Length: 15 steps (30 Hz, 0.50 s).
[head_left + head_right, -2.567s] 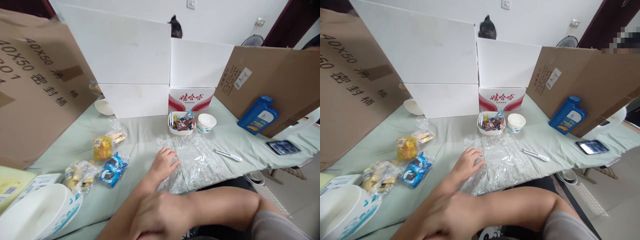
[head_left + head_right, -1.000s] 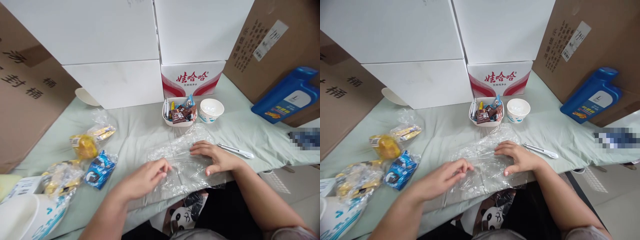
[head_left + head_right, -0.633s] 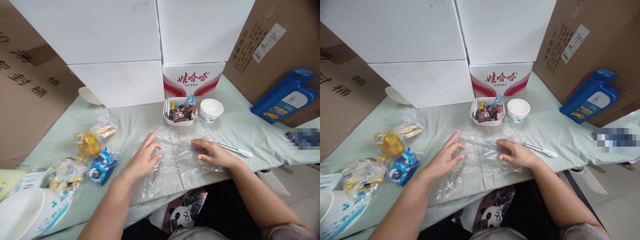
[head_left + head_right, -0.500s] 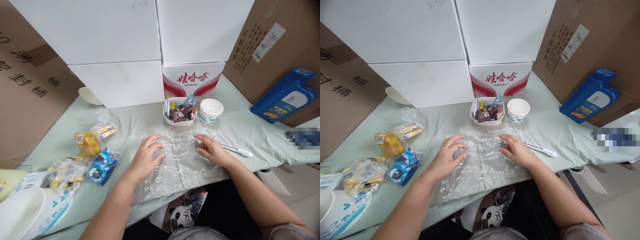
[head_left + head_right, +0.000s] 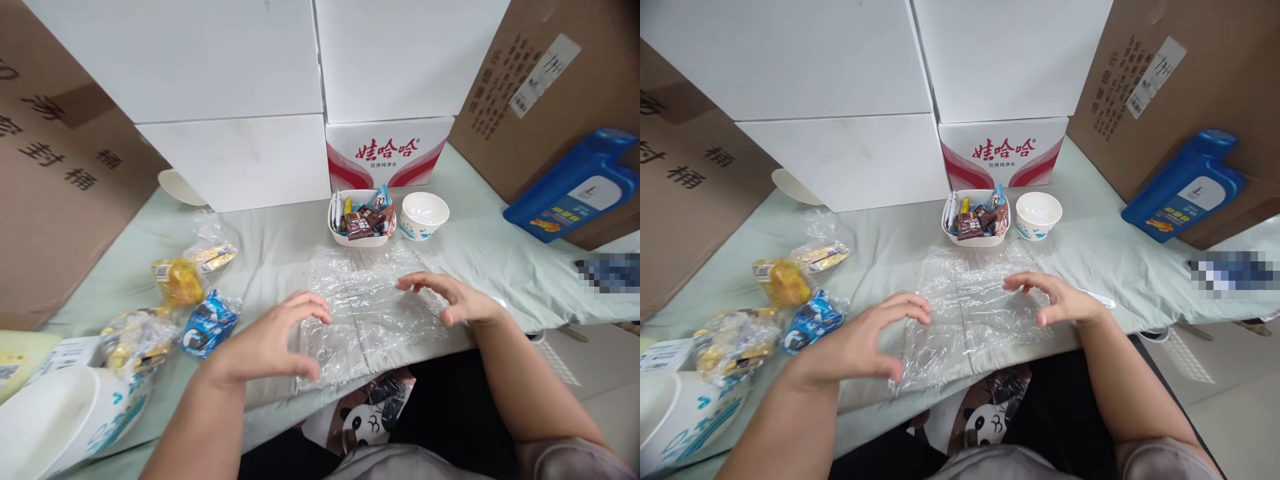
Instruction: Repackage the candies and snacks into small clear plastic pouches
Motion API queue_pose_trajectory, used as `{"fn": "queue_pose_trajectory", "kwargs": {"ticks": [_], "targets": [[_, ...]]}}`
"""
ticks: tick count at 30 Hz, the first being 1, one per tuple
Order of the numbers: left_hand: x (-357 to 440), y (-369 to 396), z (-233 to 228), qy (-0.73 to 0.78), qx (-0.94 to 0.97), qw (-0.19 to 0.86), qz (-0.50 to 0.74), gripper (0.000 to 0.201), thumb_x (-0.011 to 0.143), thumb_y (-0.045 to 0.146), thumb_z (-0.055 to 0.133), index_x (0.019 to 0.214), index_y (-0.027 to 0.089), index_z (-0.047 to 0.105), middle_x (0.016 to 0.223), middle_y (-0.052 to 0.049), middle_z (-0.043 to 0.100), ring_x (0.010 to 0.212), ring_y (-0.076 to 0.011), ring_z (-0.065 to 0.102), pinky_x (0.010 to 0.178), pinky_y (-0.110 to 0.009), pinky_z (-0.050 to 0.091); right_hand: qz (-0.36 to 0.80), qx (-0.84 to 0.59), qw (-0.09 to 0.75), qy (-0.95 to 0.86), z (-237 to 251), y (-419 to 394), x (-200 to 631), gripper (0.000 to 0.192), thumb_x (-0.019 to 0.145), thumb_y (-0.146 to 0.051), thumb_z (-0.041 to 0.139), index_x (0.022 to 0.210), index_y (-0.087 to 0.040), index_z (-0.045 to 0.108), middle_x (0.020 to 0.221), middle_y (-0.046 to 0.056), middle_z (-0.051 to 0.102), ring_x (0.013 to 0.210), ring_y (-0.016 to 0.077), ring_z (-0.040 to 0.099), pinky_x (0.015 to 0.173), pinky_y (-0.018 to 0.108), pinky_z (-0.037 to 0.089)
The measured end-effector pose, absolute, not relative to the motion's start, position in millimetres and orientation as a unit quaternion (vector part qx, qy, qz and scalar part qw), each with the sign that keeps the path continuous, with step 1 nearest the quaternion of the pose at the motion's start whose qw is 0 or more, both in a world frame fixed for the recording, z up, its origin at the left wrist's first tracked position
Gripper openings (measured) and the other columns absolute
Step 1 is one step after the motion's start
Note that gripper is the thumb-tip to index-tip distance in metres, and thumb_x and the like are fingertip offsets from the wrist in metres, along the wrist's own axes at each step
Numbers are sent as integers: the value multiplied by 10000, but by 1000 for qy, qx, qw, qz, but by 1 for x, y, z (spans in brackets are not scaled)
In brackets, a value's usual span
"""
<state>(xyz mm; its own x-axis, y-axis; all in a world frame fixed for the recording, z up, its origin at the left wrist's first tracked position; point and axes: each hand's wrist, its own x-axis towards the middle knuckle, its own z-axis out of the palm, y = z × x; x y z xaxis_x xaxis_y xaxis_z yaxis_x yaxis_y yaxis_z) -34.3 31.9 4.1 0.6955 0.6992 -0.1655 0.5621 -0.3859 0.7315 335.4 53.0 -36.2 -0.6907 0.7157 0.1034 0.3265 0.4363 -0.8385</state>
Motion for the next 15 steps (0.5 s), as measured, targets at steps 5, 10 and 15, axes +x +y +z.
{"fn": "queue_pose_trajectory", "kwargs": {"ticks": [5, 10, 15], "targets": [[-29, 25, -6, 353, 839, 413, -2, 716, 515, 427, 863, 1164, 257, 616, 1386, -86, 514, 1357, -324, 373, 1120, -481, 328, 391, -325, 116, -853, -32, 51, 329, 364, 808, -475, 693, 1046, -200, 700, 955, 74, 672, 955, 213, 598, 844, 356, 484], [-27, 27, -9, 401, 805, 436, 28, 102, 823, 276, 593, 775, 222, 665, 1208, -51, 657, 1257, -266, 505, 1050, -434, 398, 496, -340, 179, -779, -36, 51, 331, 204, 880, -366, 627, 907, -169, 670, 930, 76, 694, 879, 177, 638, 816, 339, 497], [-37, 30, 5, 414, 681, 604, 2, 255, 868, 438, 532, 818, 194, 587, 913, -55, 716, 838, -203, 680, 727, -312, 525, 685, -320, 120, -644, -31, 43, 335, 241, 901, -423, 590, 916, -186, 549, 908, 73, 726, 776, 165, 680, 723, 331, 534]]}}
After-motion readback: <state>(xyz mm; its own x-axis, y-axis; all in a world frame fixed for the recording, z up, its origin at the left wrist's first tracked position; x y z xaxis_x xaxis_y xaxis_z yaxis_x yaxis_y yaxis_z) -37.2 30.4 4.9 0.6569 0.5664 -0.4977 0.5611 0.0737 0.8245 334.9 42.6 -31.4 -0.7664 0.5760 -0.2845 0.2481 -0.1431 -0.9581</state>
